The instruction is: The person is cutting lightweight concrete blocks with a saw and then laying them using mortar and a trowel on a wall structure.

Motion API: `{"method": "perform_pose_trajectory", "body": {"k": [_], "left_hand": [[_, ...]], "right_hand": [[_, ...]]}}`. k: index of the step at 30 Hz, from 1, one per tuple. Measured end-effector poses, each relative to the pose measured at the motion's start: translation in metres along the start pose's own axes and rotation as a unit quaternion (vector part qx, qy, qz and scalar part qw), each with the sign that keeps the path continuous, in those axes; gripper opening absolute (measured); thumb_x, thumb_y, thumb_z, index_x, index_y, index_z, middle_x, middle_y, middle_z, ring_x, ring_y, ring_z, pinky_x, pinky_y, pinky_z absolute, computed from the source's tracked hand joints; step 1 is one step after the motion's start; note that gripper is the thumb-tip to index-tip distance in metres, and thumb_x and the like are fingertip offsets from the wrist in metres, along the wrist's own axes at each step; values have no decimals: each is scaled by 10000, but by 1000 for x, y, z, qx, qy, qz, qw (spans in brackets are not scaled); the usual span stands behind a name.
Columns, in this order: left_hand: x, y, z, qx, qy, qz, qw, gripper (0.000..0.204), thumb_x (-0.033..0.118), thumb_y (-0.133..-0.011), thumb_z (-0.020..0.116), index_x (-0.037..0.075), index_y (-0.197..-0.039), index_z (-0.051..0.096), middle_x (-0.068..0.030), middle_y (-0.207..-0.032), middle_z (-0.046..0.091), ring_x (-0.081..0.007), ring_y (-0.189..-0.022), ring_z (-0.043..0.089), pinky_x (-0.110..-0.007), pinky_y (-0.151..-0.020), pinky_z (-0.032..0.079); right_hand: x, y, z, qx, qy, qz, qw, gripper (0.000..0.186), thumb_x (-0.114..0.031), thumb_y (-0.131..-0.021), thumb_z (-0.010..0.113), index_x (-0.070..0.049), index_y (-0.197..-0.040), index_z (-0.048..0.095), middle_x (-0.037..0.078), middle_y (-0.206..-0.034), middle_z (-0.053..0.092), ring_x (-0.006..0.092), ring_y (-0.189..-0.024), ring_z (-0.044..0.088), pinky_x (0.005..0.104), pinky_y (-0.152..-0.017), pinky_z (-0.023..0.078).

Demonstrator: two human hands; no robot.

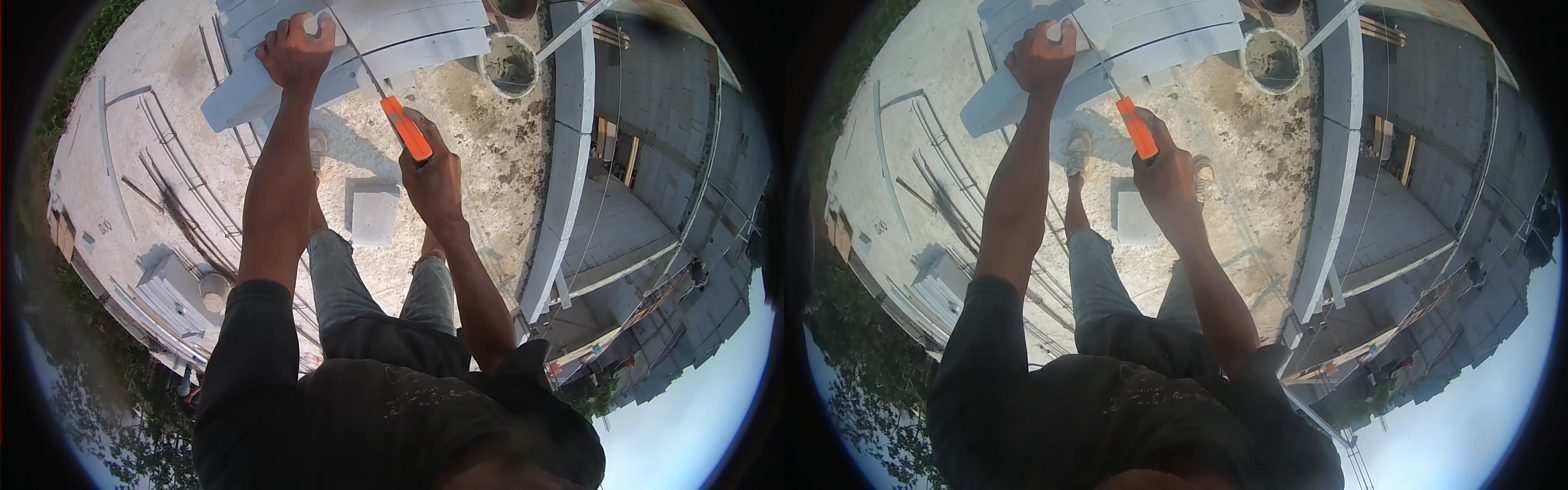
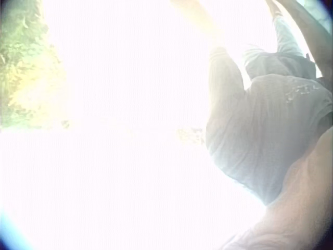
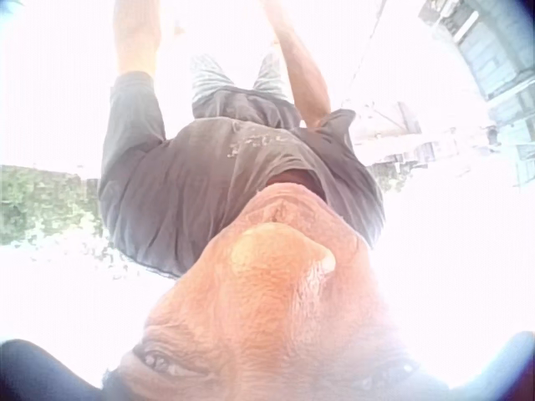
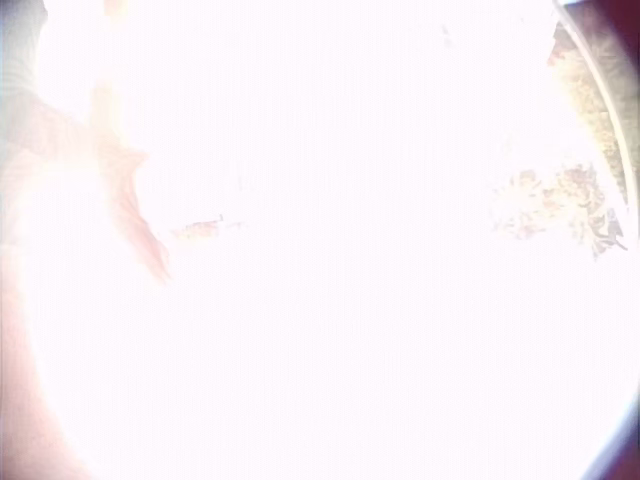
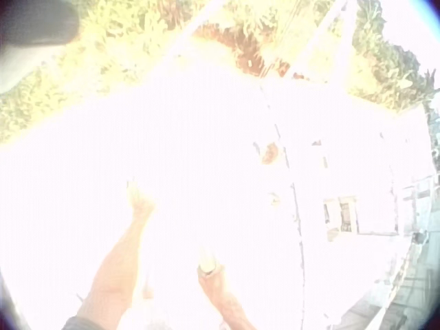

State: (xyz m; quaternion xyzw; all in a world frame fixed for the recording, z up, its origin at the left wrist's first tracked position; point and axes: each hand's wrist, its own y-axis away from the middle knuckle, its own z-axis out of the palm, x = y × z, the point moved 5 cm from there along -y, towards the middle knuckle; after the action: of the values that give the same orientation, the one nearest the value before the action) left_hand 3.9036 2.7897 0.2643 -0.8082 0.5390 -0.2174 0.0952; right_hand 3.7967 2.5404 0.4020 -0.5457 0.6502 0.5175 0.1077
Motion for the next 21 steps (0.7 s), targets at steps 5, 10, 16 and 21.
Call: {"method": "perform_pose_trajectory", "body": {"k": [5,10,16,21], "left_hand": [[-12,-34,13,-17,-37,12,999,325,471,-816,662,210,-995,735,-14,-932,734,-255,-886,673,-429,-858,462],[-2,-26,8,5,-13,15,1000,338,479,-822,656,193,-985,736,-20,-916,734,-268,-894,678,-436,-844,469],[-1,-26,0,20,15,0,1000,354,473,-797,645,176,-962,743,-50,-883,727,-298,-887,671,-432,-852,435],[-12,-44,0,-20,-6,-41,999,399,502,-834,599,173,-1014,736,-62,-962,737,-298,-901,683,-445,-901,444]], "right_hand": [[24,122,-24,102,52,-42,993,520,79,-846,582,-92,-1336,548,137,-1223,659,277,-989,706,339,-797,569],[4,21,-13,18,28,-11,999,507,-37,-879,569,-136,-1371,496,240,-860,657,380,-795,661,452,-663,521],[21,100,-32,62,60,24,996,480,55,-853,588,-36,-1322,548,196,-1203,655,279,-1087,675,362,-905,537],[16,79,-58,77,-12,57,995,438,22,-866,592,-52,-1297,573,167,-1065,689,308,-938,682,373,-779,532]]}}
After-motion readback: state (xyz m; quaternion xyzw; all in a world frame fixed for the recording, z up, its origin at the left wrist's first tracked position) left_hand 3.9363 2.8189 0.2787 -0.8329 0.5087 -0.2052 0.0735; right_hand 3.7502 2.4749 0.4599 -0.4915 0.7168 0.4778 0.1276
